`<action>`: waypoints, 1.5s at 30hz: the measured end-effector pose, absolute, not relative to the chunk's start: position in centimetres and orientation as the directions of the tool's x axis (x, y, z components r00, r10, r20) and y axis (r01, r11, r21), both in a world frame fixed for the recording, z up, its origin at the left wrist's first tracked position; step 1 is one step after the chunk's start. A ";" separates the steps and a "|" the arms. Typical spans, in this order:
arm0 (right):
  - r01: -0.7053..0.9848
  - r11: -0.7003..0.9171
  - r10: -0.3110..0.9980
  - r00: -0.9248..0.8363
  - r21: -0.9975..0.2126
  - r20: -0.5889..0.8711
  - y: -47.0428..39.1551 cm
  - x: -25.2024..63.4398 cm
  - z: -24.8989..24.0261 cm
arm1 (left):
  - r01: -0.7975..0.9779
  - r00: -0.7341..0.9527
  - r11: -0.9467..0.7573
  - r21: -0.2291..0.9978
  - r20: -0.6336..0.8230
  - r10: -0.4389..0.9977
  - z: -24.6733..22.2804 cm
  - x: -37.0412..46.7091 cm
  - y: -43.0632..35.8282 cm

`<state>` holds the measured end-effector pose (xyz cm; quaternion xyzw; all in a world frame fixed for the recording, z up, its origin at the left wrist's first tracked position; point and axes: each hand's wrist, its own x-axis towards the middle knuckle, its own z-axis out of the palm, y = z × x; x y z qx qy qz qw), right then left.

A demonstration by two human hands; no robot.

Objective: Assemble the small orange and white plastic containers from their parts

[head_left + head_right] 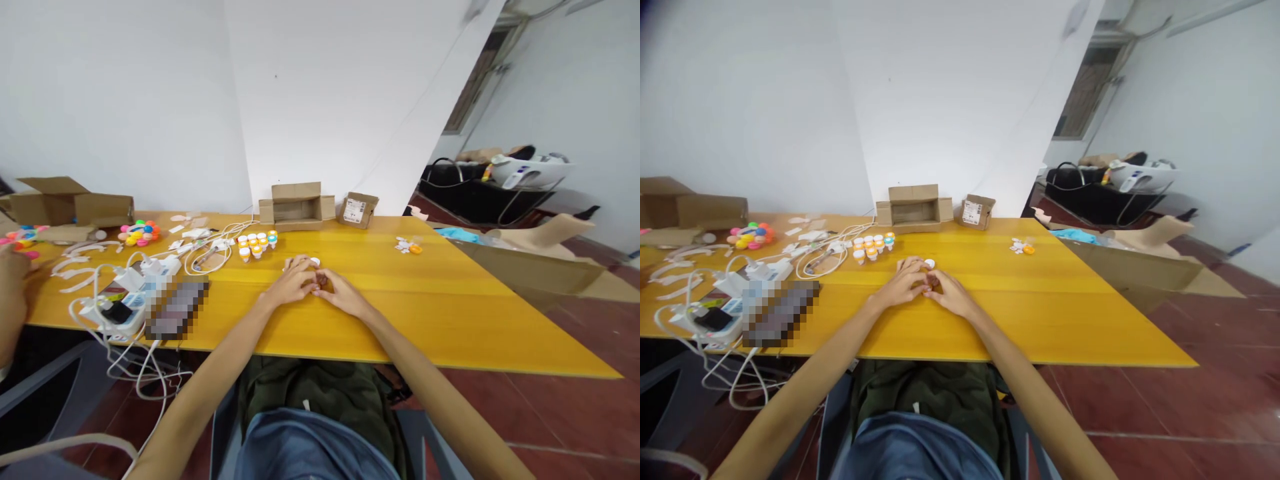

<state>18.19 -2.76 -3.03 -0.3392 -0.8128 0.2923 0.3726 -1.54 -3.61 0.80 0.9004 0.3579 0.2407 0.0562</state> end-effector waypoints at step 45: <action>0.385 0.589 0.787 -0.473 -0.711 0.396 -4.0 17.9 -2.9 | 0.623 0.612 -0.707 0.335 0.355 0.707 0.4 -1.3 -4.6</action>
